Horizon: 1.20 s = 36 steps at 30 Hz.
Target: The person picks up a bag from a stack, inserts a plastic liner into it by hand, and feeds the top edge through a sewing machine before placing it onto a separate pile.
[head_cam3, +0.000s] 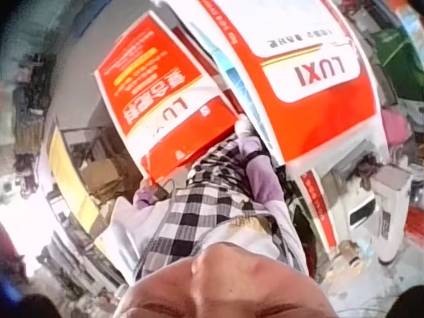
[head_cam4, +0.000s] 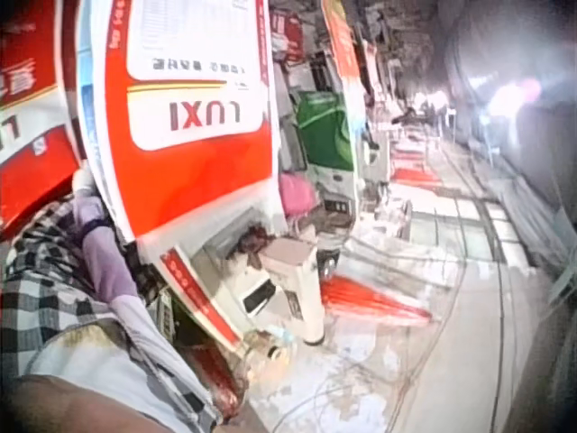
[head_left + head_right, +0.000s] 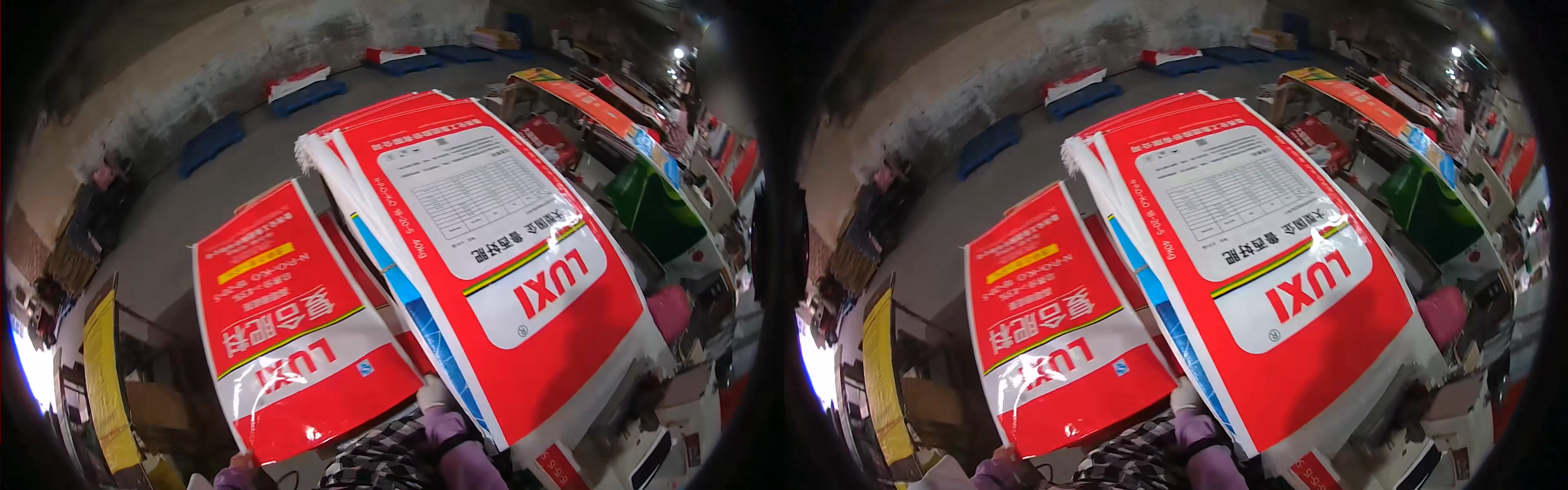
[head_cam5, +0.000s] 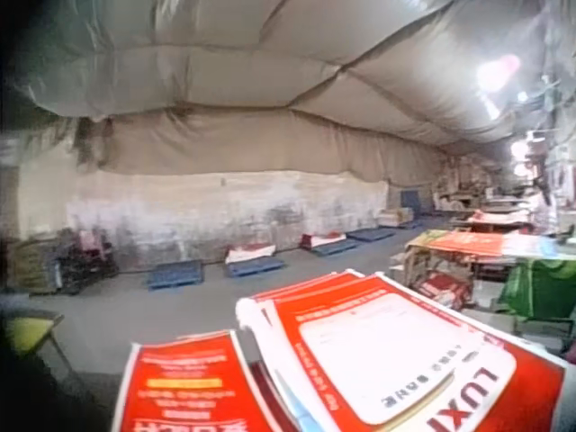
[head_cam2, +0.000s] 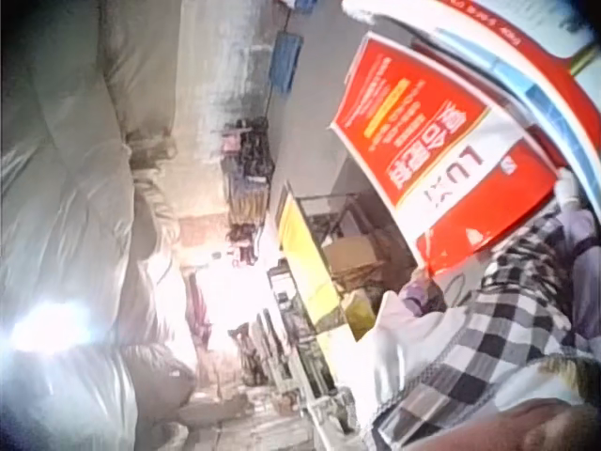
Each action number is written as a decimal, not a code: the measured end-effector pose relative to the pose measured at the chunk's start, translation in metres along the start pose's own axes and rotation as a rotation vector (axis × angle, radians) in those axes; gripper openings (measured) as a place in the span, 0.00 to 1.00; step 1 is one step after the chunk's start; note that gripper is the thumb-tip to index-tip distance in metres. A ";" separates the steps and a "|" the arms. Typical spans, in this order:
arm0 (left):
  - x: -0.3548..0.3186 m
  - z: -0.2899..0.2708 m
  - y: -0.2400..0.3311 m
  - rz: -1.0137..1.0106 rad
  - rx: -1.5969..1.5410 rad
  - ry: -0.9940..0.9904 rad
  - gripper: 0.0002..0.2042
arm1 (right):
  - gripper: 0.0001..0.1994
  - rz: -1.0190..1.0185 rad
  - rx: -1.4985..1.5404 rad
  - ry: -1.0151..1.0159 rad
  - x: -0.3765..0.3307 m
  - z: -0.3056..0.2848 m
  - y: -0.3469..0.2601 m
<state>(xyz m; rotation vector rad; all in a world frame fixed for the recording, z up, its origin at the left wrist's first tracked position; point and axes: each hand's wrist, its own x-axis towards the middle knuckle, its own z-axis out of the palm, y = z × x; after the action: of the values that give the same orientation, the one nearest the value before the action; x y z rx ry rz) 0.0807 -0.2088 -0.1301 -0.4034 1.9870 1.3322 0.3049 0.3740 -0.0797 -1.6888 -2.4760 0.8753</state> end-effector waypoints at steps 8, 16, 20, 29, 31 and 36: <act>0.032 0.009 -0.015 0.211 0.236 0.051 0.17 | 0.11 -0.026 0.302 -0.160 -0.011 0.023 0.007; 0.021 0.089 0.089 0.057 0.394 0.098 0.14 | 0.12 0.145 1.140 -0.113 0.018 0.038 0.045; 0.026 0.121 0.127 0.271 0.612 0.067 0.13 | 0.13 -0.110 1.030 -0.263 -0.037 -0.014 0.025; -0.221 0.512 0.323 1.932 0.730 -0.899 0.12 | 0.13 -0.849 0.445 -0.380 -0.178 -0.177 0.027; -0.291 0.579 0.291 2.067 0.668 -1.123 0.18 | 0.13 -0.766 0.400 -0.328 -0.189 -0.201 0.018; -0.285 0.657 0.220 2.042 1.209 -1.107 0.18 | 0.12 -0.589 0.371 0.066 -0.212 -0.199 0.038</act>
<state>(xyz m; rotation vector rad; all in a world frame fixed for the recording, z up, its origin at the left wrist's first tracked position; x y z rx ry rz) 0.3978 0.4396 0.0694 2.6945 1.1986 0.3520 0.4891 0.2875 0.1317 -0.7954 -2.3576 1.0743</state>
